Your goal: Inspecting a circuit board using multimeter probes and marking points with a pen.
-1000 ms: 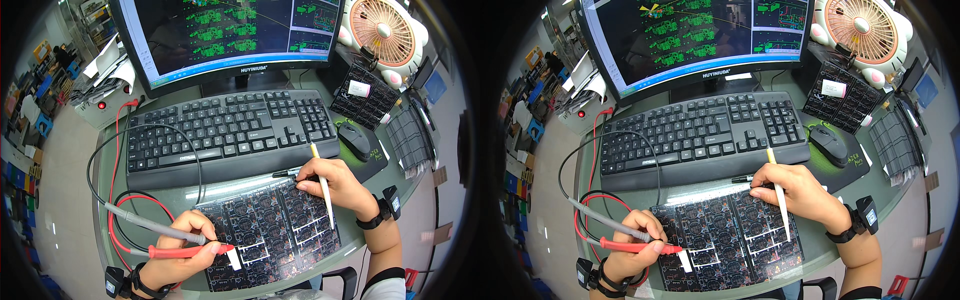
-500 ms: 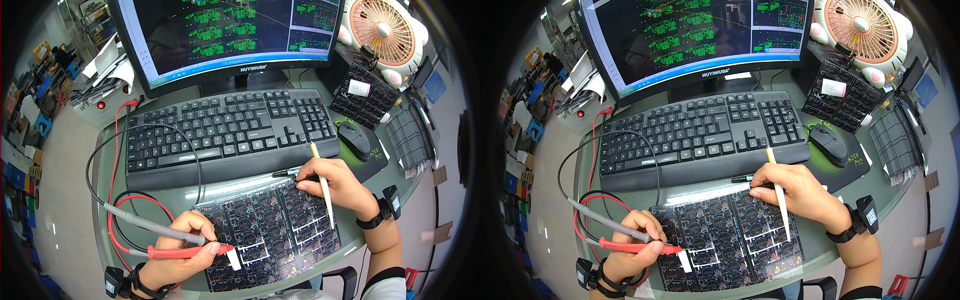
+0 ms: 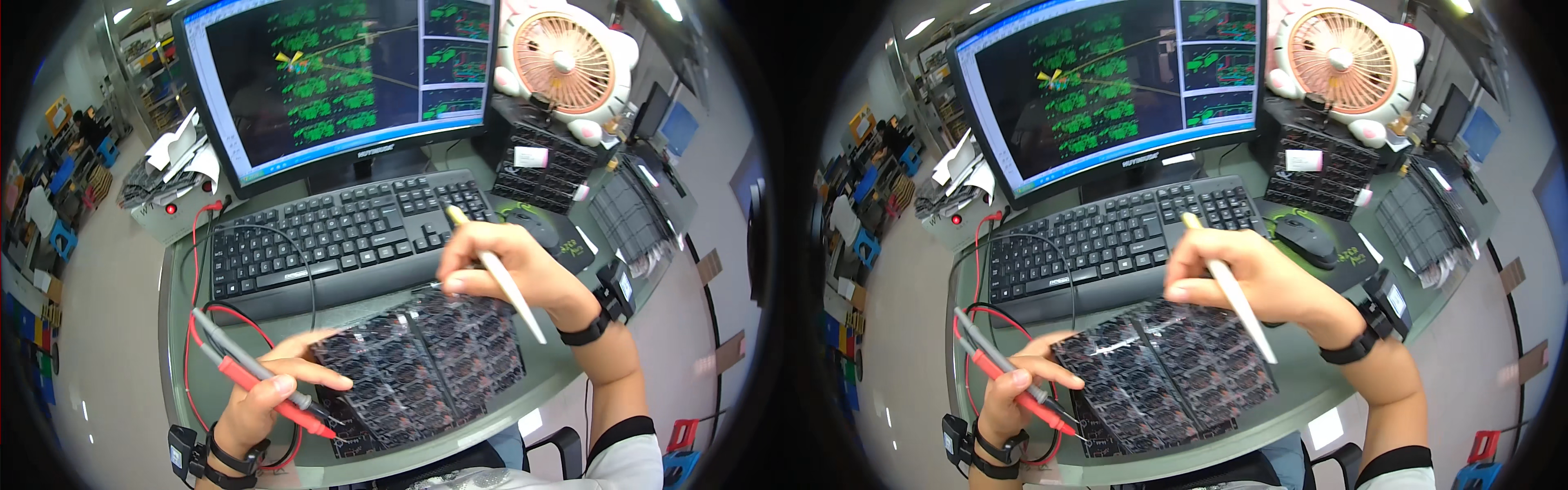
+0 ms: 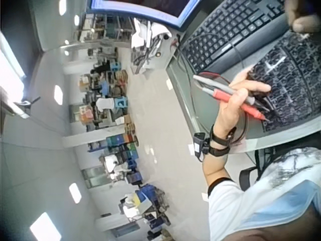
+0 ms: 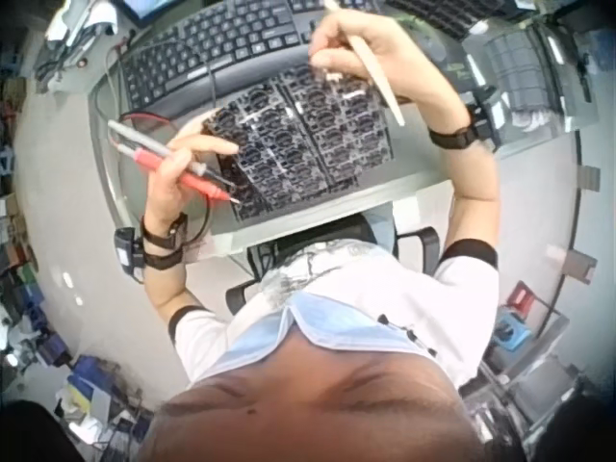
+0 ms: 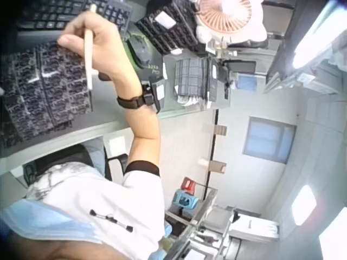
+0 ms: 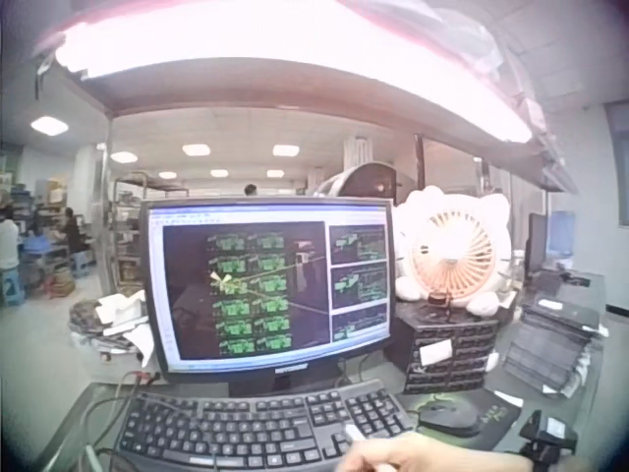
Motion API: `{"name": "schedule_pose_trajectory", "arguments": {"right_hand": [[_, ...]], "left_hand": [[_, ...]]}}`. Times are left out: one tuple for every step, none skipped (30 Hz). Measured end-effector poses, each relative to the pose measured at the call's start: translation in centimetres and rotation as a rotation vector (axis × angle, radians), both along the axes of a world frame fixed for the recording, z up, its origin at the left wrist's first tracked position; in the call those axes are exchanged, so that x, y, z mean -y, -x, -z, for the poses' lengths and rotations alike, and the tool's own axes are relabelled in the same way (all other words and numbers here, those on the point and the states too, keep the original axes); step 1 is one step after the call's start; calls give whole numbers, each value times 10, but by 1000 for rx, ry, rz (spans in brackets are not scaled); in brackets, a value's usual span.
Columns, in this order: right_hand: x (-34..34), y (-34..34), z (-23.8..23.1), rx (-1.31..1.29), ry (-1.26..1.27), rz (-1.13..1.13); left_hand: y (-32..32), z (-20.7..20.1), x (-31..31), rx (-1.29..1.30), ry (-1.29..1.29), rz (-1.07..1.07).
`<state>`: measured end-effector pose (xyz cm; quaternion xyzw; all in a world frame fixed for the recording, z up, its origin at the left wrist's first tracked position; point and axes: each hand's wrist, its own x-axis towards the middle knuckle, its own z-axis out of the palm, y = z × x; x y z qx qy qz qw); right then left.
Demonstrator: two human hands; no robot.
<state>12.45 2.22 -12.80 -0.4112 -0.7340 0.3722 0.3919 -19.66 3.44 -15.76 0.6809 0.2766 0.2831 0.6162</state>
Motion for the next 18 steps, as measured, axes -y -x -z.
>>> {"name": "schedule_pose_trajectory", "arguments": {"right_hand": [[-2, 7, -10, 55, -60, -11], [-4, 14, -22, 129, -76, 19], [-10, 20, -28, 152, -138, 20], [-12, 24, -37, 58, -65, 69], [-12, 24, -46, -36, 7, 117], [-15, 21, -50, -240, 116, 114], [-16, 18, -55, -449, 217, 99], [-20, 12, -44, -509, 156, 142], [-15, 16, -39, -571, 180, 44], [-7, 26, -30, -616, 159, -18], [-1, 40, -20, -661, 139, -82], [10, 51, -12, -604, 74, -95], [18, 63, -4, -549, 11, -106], [25, 75, -3, -521, -1, -108], [29, 86, -3, -493, -14, -112], [36, 91, -1, -510, 88, -29], [43, 95, 1, -528, 186, 61], [46, 97, 0, -522, 19, 125]], "left_hand": [[10, -7, -2, -183, 47, 72], [7, -6, 0, -174, 35, 98], [6, -2, 3, -66, 81, -15], [5, 1, 6, 45, 123, -127], [10, 5, 3, 152, 189, -175], [10, 15, -3, 342, 291, -214], [12, 19, -6, 529, 385, -257], [16, 20, -9, 692, 433, -208], [13, 15, -9, 779, 425, -167], [7, 14, -7, 837, 435, -254], [1, 14, -7, 895, 446, -342], [-4, 14, -5, 900, 449, -325], [-8, 15, -3, 867, 421, -334], [-11, 15, -1, 834, 392, -336], [-10, 17, 1, 836, 392, -316], [-9, 20, 1, 752, 343, -253], [-11, 24, 2, 669, 293, -185], [-15, 30, 3, 693, 263, -176]]}}
